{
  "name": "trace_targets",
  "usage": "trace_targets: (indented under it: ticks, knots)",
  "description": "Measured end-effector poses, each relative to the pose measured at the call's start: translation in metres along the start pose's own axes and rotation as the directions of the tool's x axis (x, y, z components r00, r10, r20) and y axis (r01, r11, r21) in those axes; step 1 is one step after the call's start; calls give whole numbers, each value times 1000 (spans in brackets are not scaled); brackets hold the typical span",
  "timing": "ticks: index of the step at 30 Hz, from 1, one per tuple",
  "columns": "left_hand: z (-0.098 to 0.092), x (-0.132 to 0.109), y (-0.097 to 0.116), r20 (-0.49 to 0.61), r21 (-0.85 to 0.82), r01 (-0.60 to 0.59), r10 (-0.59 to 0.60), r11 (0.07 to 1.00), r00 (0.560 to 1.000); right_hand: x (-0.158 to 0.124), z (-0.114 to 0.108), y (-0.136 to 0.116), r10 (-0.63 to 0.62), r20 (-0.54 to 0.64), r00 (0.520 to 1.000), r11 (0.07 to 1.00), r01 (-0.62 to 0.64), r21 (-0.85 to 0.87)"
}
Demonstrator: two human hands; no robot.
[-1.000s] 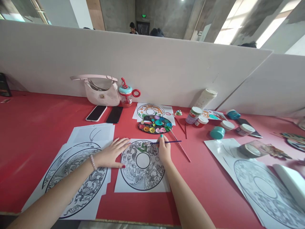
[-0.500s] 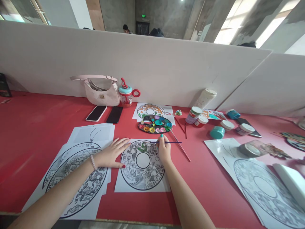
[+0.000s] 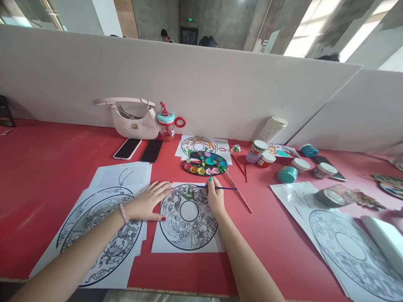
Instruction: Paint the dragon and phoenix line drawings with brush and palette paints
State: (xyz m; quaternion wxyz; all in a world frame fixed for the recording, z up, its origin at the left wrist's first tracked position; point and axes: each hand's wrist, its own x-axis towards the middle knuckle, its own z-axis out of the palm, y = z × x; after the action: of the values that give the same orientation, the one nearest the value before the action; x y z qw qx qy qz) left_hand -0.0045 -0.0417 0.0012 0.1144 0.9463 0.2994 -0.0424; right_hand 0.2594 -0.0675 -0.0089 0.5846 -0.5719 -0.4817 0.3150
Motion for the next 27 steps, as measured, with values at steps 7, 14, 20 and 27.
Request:
trace_targets:
  ticks: [7,14,20,27]
  knots:
    - [2,0,-1,-22,12,-2,2,1000,1000,0,-1,3,-13,-7,1000,1000,13,-5]
    - [-1,0,1,16,16,9,-9,1000,1000,-1,0,1,-15,-5,1000,1000,15,-14]
    - [-2,1,1,5,13,12,-12,1000,1000,0,-1,1,-7,-38,999,1000,7,-12]
    - [-2,1,1,12,21,13,-13,1000,1000,-1,-1,0,-1,-47,999,1000,1,-5]
